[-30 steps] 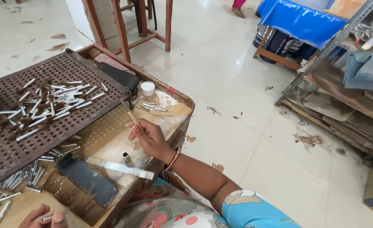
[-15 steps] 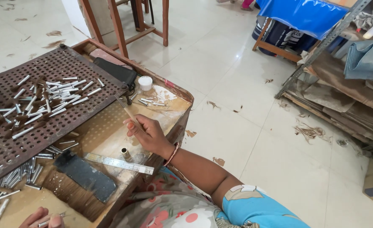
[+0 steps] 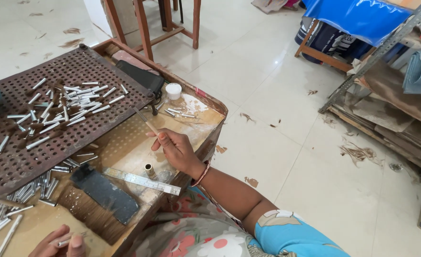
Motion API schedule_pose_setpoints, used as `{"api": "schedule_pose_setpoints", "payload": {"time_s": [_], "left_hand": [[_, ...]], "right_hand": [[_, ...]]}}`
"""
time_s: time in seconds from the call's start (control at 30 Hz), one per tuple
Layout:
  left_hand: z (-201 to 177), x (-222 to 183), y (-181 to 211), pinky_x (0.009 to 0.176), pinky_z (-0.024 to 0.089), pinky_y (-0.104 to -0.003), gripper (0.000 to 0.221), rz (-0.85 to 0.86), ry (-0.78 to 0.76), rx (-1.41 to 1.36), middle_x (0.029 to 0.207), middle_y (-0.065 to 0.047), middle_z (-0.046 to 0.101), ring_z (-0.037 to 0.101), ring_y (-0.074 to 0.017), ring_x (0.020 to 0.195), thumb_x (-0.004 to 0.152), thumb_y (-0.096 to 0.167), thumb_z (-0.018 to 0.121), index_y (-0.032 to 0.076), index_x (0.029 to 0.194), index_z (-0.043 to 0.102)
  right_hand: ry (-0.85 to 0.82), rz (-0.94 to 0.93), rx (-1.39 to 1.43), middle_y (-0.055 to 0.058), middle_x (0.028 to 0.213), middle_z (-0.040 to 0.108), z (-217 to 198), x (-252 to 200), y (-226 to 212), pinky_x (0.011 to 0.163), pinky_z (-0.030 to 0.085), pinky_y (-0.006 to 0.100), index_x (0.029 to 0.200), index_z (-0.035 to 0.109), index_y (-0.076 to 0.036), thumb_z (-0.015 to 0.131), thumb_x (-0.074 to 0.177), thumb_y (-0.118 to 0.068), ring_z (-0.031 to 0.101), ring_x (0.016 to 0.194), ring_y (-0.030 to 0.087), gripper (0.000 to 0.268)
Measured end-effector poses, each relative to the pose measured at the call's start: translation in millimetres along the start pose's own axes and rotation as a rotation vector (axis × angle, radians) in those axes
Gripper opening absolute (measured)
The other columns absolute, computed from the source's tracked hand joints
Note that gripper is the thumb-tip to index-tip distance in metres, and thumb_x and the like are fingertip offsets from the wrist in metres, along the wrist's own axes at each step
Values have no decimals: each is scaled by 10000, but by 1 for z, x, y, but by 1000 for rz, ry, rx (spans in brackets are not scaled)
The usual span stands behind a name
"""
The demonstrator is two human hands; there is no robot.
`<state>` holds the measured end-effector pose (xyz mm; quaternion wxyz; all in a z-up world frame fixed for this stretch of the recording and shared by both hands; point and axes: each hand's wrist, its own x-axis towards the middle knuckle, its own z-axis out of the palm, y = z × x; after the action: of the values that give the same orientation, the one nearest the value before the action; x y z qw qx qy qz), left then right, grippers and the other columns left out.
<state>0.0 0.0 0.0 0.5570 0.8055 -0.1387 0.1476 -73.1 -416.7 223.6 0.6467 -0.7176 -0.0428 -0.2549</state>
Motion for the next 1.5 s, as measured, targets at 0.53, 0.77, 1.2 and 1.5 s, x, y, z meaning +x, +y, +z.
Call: {"api": "schedule_pose_setpoints", "payload": {"time_s": [0.53,0.77,1.2,1.5], "left_hand": [[14,-6,291,739,601,-273,175,-172,269,-760,960,-104,767,738,-141,850,940,53,731,-36,1085,690],[24,-4,290,739,578,-254,187,-251,175,-951,952,-86,771,733,-126,843,973,137,734,-16,1072,693],[37,-12,300,787,572,-234,161,-245,107,-923,986,-59,763,705,-84,866,997,137,717,-8,1055,680],[48,-14,294,728,492,-196,135,-141,124,-821,899,-30,722,622,-42,807,1004,74,751,-45,1024,691]], "right_hand": [[-123,-390,-155,95,1020,718,29,-51,-63,763,528,236,1168,705,9,716,964,44,666,868,127,207],[-207,-468,-456,131,986,728,43,-83,-93,716,572,272,1101,730,-2,751,894,55,714,820,187,215],[-181,-563,-571,149,984,731,38,-91,-97,724,578,303,1127,733,1,766,869,78,729,831,233,271],[-198,-424,-501,121,979,747,19,-72,-74,741,602,279,1094,733,-10,759,901,50,750,834,192,204]]}}
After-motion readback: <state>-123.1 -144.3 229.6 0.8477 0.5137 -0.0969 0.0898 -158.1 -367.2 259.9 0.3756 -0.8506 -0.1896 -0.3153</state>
